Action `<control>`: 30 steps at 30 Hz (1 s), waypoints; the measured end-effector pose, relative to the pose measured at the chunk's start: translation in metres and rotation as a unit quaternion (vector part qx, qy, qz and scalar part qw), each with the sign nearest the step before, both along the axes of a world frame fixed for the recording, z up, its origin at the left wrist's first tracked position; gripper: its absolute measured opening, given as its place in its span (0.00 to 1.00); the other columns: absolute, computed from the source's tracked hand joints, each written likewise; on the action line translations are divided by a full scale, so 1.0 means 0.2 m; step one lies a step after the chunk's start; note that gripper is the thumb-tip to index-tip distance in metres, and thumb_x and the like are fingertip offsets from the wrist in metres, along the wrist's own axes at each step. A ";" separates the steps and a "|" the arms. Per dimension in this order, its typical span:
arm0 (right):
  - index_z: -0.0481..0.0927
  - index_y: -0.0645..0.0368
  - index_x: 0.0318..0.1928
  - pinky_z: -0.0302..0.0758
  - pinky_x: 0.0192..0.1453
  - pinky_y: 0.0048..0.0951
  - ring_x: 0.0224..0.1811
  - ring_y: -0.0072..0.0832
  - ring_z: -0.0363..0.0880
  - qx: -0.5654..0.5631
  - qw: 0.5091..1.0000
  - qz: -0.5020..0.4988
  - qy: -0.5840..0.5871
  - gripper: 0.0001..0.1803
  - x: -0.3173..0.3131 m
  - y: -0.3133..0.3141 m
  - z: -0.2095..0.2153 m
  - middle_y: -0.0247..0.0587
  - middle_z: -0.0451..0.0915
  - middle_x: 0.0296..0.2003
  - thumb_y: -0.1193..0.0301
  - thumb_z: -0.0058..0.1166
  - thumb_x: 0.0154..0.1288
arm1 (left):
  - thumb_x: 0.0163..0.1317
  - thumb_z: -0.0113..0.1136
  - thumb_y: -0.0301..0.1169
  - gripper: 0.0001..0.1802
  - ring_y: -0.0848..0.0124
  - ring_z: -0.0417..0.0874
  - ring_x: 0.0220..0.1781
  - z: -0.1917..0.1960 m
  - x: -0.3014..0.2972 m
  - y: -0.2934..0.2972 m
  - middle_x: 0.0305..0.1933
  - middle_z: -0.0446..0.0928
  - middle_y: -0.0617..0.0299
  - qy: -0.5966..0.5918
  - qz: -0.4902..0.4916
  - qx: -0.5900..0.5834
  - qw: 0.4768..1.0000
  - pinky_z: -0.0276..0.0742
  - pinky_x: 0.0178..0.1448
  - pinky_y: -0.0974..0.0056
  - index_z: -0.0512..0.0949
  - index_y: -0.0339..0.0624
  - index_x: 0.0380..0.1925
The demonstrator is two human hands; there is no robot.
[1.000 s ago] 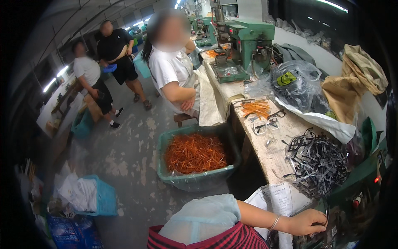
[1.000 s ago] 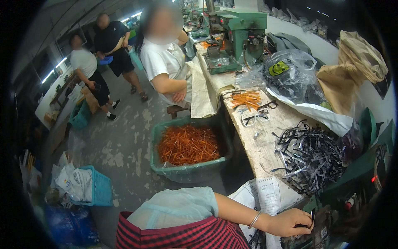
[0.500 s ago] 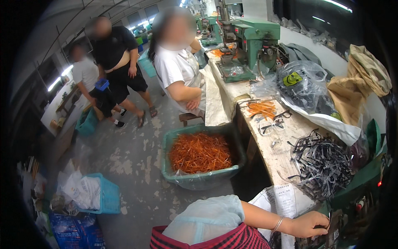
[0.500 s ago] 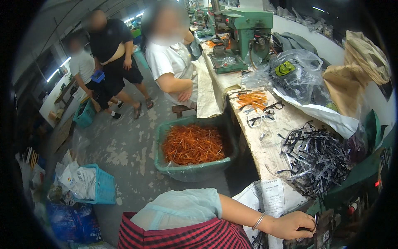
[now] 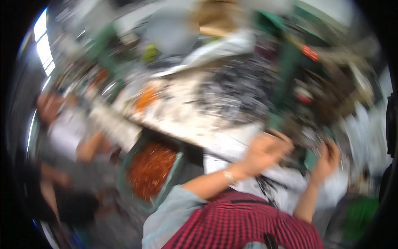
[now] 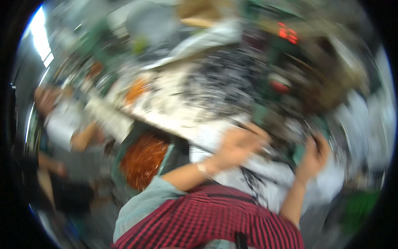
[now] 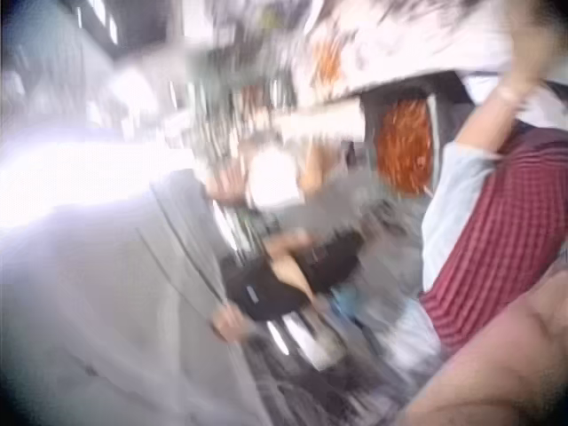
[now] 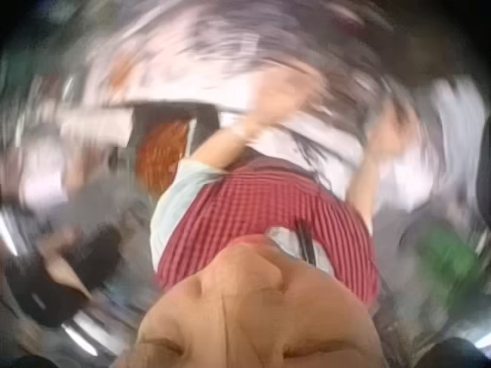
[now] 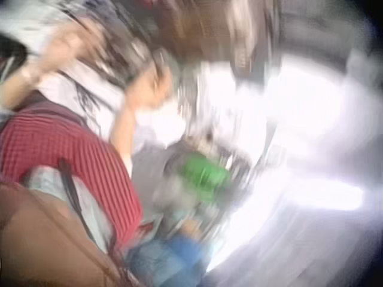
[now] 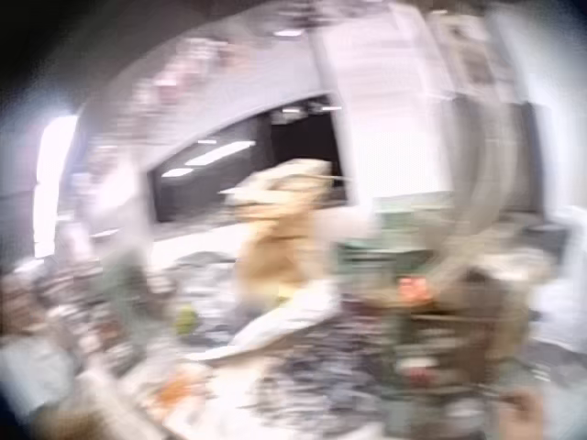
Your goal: The person repeatedly picks small metal components and black plastic pieces from trays, places them into a press machine, and removes the assembled units. The person handles the parts one at a time and deposits the finished items into a pile on the table.
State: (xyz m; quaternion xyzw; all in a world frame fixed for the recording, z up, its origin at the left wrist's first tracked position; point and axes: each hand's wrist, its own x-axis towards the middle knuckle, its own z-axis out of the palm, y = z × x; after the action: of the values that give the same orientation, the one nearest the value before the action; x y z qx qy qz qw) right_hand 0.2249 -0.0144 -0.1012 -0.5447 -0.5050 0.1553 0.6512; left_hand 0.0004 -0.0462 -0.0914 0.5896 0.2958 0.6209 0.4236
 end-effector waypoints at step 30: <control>0.79 0.62 0.57 0.76 0.61 0.36 0.56 0.39 0.84 -0.085 0.985 0.077 -0.127 0.21 0.12 -0.11 0.15 0.49 0.85 0.51 0.80 0.54 0.62 | 0.55 0.69 0.23 0.12 0.67 0.86 0.34 0.23 0.11 0.16 0.42 0.87 0.52 0.300 0.081 0.396 0.864 0.74 0.31 0.68 0.85 0.38 0.41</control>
State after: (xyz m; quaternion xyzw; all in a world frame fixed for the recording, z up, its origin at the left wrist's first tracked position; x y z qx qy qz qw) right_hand 0.2484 -0.0365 -0.0703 -0.5728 -0.6092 0.1768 0.5191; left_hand 0.0219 -0.0146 -0.0447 0.8397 0.1844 0.5107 -0.0072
